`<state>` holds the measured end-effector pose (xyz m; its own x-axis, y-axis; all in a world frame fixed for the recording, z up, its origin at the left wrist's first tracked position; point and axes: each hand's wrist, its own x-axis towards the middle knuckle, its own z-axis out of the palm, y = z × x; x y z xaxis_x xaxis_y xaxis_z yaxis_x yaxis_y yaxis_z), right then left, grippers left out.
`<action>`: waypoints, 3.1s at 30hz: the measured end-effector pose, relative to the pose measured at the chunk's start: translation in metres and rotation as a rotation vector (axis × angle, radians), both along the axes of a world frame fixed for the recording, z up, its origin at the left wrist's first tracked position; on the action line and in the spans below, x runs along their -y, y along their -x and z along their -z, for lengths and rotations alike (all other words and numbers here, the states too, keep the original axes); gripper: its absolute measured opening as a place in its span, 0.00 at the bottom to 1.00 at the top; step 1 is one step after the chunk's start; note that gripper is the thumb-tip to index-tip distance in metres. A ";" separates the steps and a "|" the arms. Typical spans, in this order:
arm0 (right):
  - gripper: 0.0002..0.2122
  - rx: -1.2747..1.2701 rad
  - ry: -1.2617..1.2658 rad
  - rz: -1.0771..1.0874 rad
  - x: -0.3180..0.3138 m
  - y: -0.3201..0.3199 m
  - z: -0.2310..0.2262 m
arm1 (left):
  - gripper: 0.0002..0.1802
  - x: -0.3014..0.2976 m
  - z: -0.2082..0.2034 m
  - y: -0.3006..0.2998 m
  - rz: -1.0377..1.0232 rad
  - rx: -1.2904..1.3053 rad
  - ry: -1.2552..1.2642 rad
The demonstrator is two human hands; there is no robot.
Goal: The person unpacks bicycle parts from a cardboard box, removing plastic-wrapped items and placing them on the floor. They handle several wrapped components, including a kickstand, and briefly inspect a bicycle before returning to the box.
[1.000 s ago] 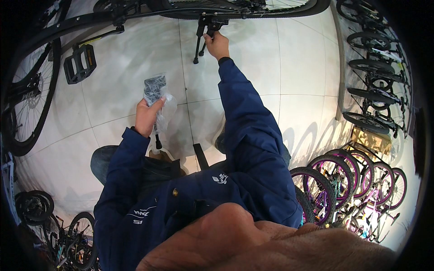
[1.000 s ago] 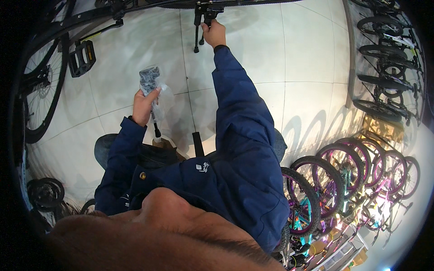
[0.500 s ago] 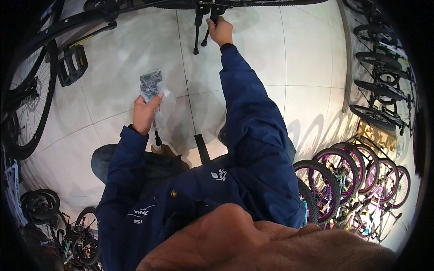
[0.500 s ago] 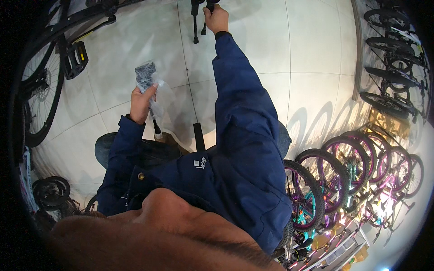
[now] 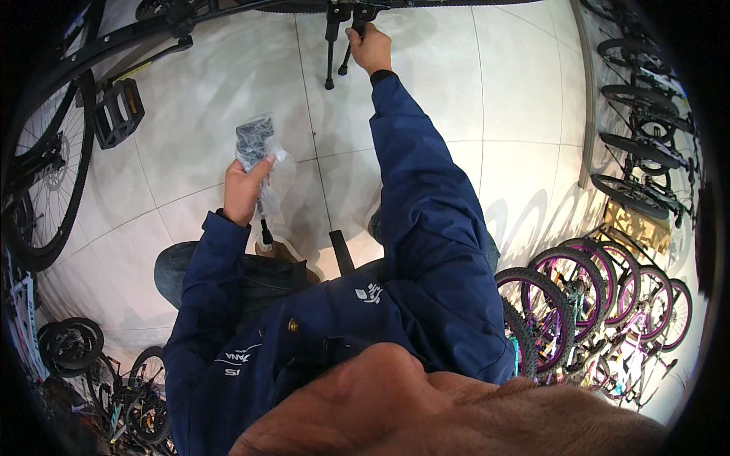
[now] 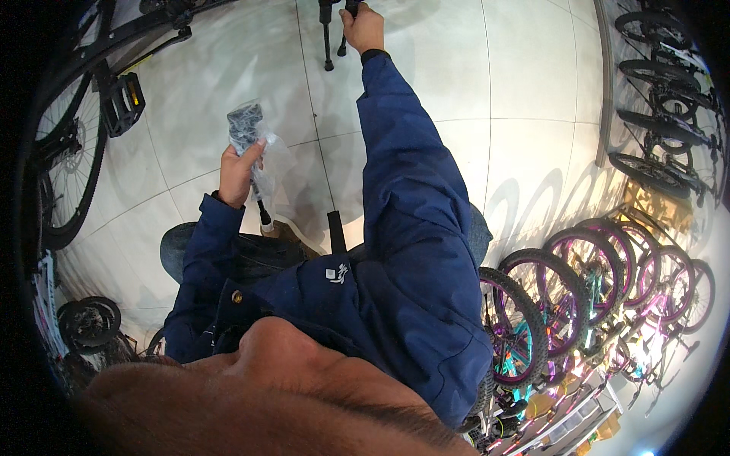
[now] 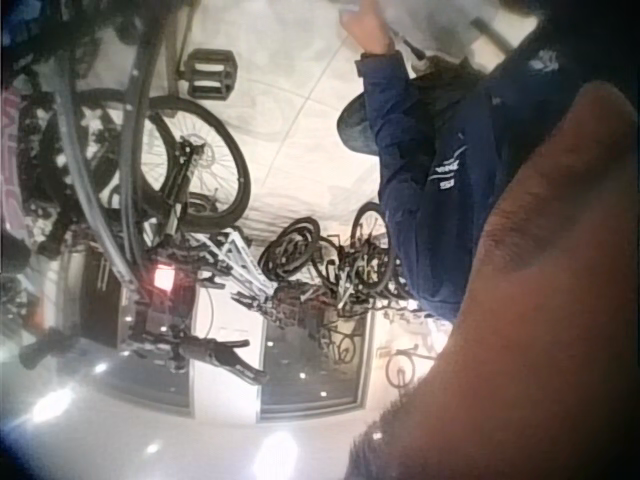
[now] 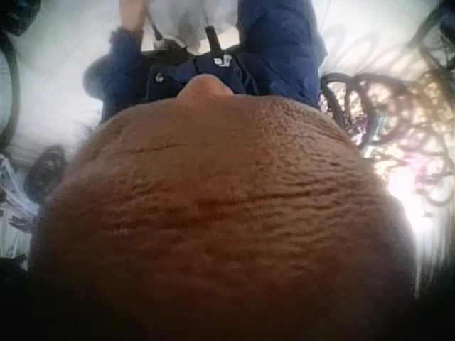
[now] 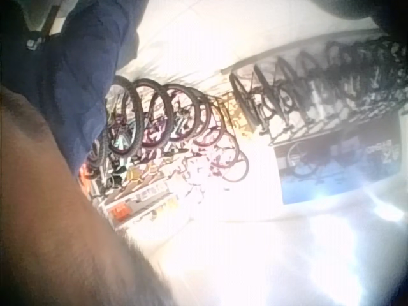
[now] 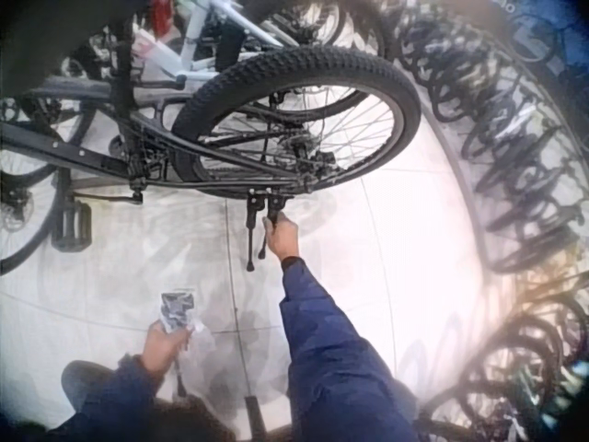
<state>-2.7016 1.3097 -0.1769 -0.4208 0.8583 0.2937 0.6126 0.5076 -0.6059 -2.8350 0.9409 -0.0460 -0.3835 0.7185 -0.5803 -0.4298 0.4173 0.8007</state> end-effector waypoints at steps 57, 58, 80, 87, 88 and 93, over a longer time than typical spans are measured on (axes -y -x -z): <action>0.12 -0.074 0.464 -1.146 0.620 0.460 -0.700 | 0.13 0.619 -0.560 0.135 -1.661 -0.673 0.287; 0.13 -0.103 0.436 -1.145 0.627 0.490 -0.700 | 0.14 0.630 -0.561 0.152 -1.652 -0.651 0.359; 0.14 0.151 0.272 -1.113 0.779 1.086 -0.613 | 0.16 0.782 -0.506 0.666 -1.295 -0.736 0.580; 0.15 0.247 0.184 -1.108 0.826 1.265 -0.482 | 0.15 0.788 -0.411 0.879 -1.031 -0.676 0.448; 0.14 0.219 0.187 -1.130 0.831 1.288 -0.459 | 0.16 0.787 -0.388 0.903 -0.962 -0.785 0.391; 0.14 0.303 0.138 -1.177 0.847 1.404 -0.346 | 0.19 0.782 -0.258 1.000 -0.861 -0.926 0.373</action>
<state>-4.1055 0.4631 0.1689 -0.9969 -0.0767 -0.0148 -0.0517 0.7899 -0.6111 -3.8350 0.1591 0.2116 -0.9945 -0.0987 0.0338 -0.0258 0.5463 0.8372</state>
